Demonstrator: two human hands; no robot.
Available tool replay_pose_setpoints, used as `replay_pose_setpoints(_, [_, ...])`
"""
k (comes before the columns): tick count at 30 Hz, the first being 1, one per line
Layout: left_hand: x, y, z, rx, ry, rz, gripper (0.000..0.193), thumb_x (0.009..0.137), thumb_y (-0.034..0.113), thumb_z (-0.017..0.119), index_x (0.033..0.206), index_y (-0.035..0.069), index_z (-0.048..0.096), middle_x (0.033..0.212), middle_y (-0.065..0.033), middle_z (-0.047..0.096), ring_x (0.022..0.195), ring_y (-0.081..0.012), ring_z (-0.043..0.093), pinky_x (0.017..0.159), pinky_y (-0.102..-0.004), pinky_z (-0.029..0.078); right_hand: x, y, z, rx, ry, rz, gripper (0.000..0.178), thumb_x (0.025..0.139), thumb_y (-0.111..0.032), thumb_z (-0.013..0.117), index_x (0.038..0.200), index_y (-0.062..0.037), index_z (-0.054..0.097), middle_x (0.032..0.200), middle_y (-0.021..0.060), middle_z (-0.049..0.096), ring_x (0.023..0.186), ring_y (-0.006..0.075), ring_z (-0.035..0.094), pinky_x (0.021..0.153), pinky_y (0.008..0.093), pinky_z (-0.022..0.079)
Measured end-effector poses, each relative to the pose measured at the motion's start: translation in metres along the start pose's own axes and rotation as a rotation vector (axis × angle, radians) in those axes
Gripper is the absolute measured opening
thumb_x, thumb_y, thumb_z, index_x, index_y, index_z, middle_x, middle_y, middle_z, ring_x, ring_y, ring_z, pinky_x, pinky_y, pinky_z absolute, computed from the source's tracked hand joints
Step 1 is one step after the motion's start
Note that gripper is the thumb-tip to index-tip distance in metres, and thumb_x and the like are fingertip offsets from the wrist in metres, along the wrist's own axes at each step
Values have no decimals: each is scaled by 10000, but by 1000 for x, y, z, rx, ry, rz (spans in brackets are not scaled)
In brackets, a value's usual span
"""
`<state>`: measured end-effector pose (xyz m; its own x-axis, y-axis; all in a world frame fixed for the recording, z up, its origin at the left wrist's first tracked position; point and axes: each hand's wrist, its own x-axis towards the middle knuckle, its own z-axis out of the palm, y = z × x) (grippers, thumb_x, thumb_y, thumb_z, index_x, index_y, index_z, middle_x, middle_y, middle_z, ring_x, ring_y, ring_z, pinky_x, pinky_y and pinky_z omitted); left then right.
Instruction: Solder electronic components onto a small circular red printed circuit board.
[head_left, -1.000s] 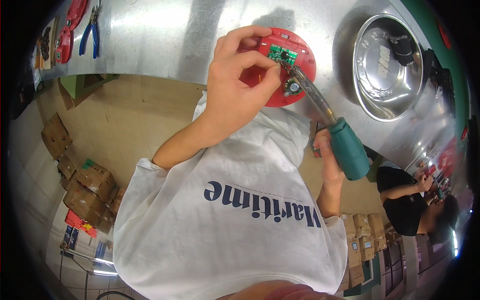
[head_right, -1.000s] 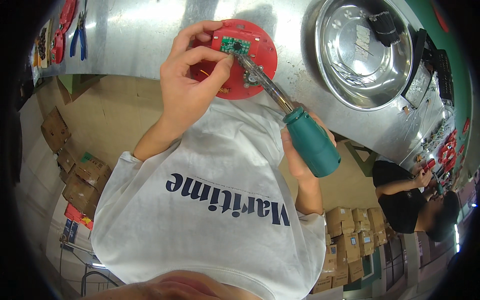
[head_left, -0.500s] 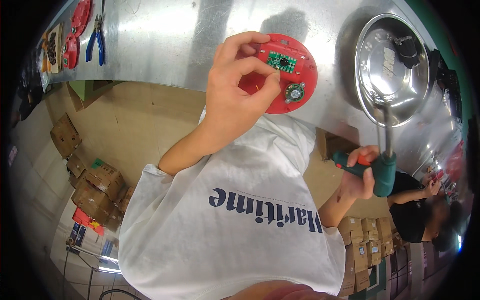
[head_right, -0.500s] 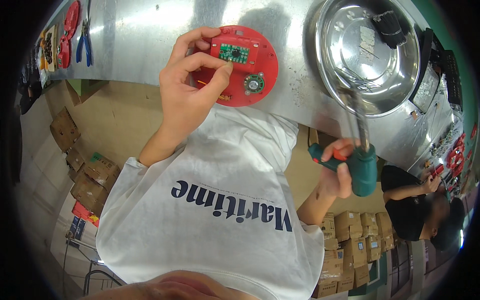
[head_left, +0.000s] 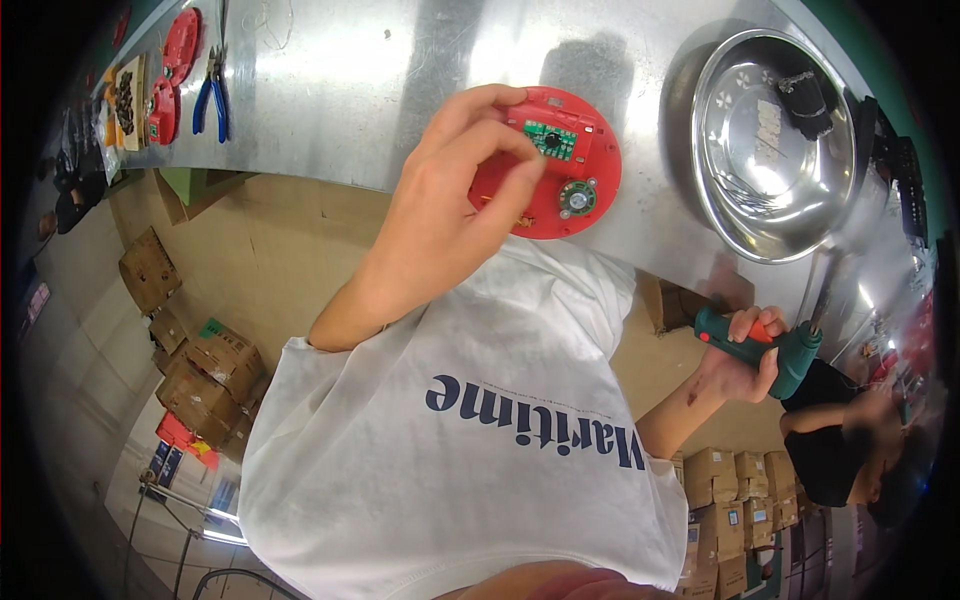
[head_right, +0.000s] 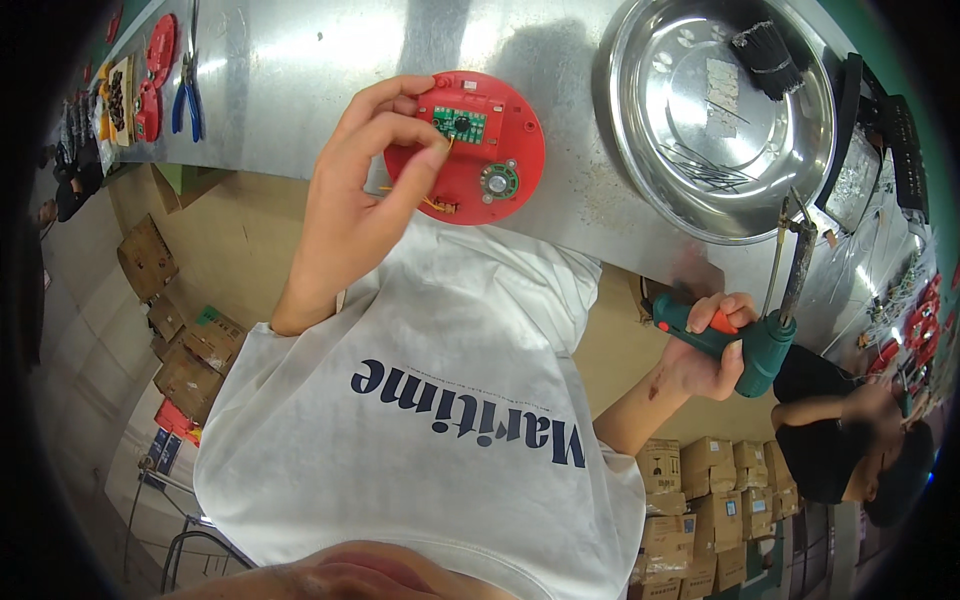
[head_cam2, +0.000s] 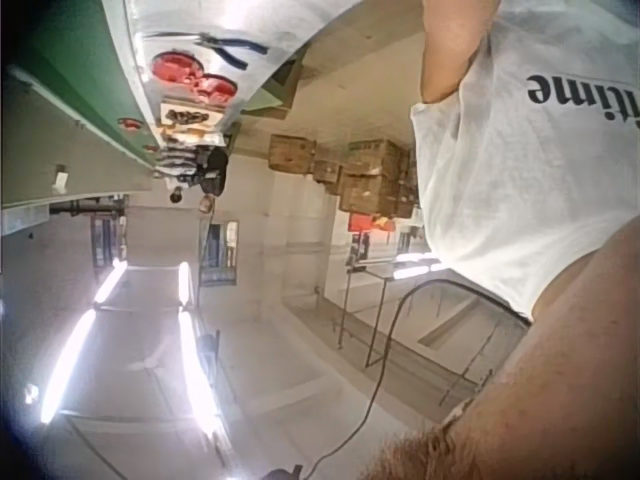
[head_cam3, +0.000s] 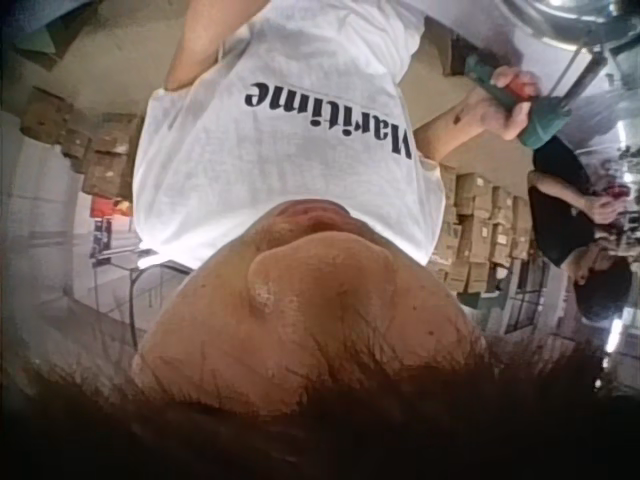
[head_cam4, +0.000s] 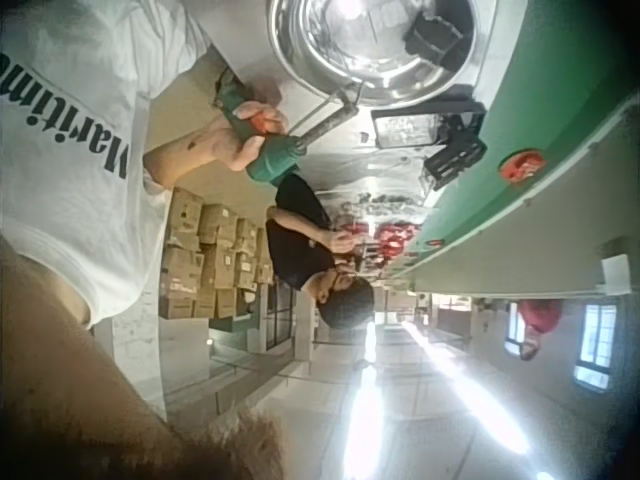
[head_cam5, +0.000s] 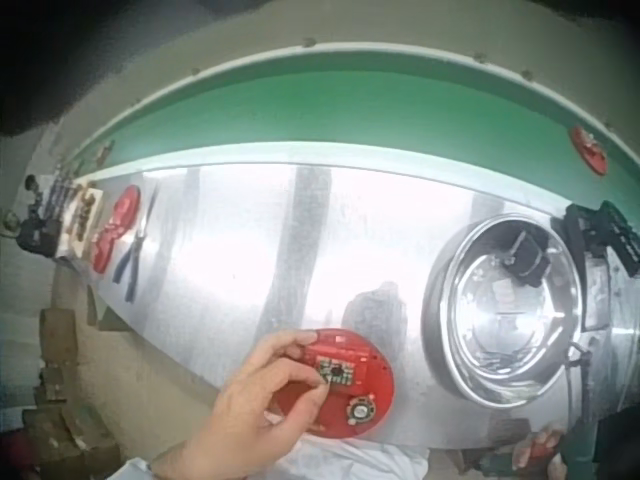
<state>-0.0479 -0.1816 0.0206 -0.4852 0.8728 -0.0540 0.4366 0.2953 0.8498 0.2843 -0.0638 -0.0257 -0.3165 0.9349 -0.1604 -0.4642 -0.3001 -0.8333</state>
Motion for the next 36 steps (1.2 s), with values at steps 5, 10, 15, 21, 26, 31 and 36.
replay_pose_setpoints(5, [17,-4,-18,-49,-219,47,400,795,-25,624,1183,15,530,1174,-135,516,970,-276,568,840,-342,485,-3,-3,3,104,27,-35,301,796,-192,557,983,40,515,985,135,478,678,188,434,616,304,359])
replay_pose_setpoints(10, [53,5,-44,156,-508,86,485,737,3,684,1202,39,554,1096,-131,527,972,-271,567,854,-328,478,-3,7,8,225,86,-46,266,810,-181,554,964,30,500,1002,148,483,682,206,442,616,315,365])
replay_pose_setpoints(15, [129,-19,-47,698,209,536,373,804,123,682,1159,48,598,1109,-150,594,1021,-317,557,895,-382,435,-6,6,12,184,148,-41,271,799,-189,549,959,24,499,987,153,491,662,212,462,585,314,386])
replay_pose_setpoints(21, [116,36,25,443,25,764,250,756,86,678,1006,100,676,1029,-97,612,957,-284,568,851,-363,445,-6,7,11,212,174,-65,272,795,-194,536,953,26,504,973,160,503,638,211,472,565,306,388])
replay_pose_setpoints(26, [110,58,87,371,-549,774,84,763,78,661,844,58,654,897,-72,590,886,-267,561,777,-362,454,-6,9,13,210,208,-62,278,787,-203,537,947,23,509,965,159,510,621,210,478,566,303,392])
replay_pose_setpoints(31, [115,65,105,548,-628,921,81,750,39,629,829,24,627,885,-85,574,858,-258,555,743,-364,448,-6,15,12,223,230,-103,257,770,-149,519,931,52,525,956,206,534,590,234,540,545,312,439])
replay_pose_setpoints(36, [118,68,114,675,-610,1046,83,684,4,617,754,50,612,839,-80,565,855,-211,556,725,-320,431,-5,12,15,175,240,-90,276,773,-182,533,932,43,517,957,188,530,583,222,524,541,309,421])
